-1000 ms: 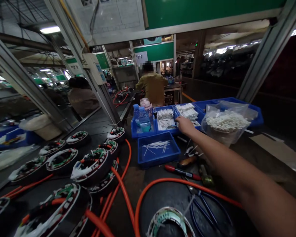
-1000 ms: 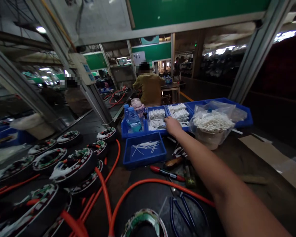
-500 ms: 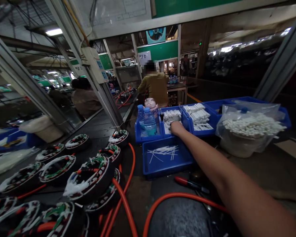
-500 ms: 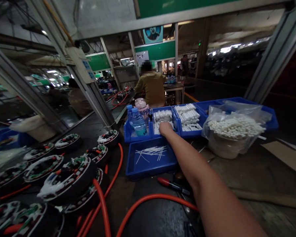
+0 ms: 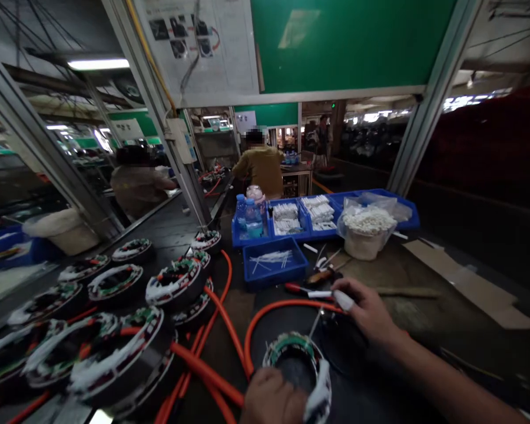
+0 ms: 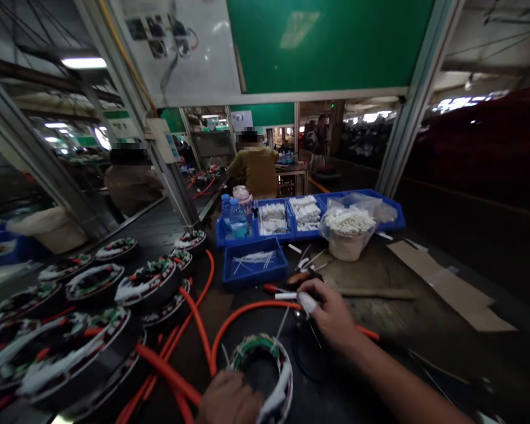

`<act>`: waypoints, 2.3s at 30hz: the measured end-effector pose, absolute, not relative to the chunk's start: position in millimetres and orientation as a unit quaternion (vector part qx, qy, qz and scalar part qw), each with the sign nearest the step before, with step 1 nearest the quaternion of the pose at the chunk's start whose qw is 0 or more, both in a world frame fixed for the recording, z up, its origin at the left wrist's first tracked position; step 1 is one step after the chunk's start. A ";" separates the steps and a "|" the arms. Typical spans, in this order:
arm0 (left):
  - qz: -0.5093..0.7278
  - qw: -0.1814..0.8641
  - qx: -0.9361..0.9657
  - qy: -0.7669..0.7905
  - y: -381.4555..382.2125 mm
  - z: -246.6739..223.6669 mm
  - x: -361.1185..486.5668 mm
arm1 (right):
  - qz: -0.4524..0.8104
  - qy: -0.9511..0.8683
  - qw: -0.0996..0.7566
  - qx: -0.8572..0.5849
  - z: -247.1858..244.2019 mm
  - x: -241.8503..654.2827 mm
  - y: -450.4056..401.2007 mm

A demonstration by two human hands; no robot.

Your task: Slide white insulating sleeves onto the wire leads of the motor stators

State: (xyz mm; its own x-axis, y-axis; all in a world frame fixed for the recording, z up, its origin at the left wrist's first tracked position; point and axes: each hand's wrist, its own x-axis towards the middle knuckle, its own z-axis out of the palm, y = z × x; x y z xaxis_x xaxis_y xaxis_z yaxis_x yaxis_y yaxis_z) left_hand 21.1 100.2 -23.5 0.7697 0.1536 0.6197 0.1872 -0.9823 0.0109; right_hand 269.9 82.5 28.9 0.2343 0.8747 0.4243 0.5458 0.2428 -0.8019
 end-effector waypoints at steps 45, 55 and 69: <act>-0.143 -0.101 -0.965 -0.196 73.9 16.0 12.2 | 0.207 -0.689 0.308 -0.623 16.1 185.2 -14.0; -0.064 -0.115 -0.955 -0.267 68.8 40.0 28.9 | 0.099 -0.819 0.013 -0.565 49.8 204.0 22.5; 0.009 -0.174 -0.969 -0.173 89.4 51.9 22.7 | 0.154 -0.867 -0.019 -0.473 57.0 204.7 49.1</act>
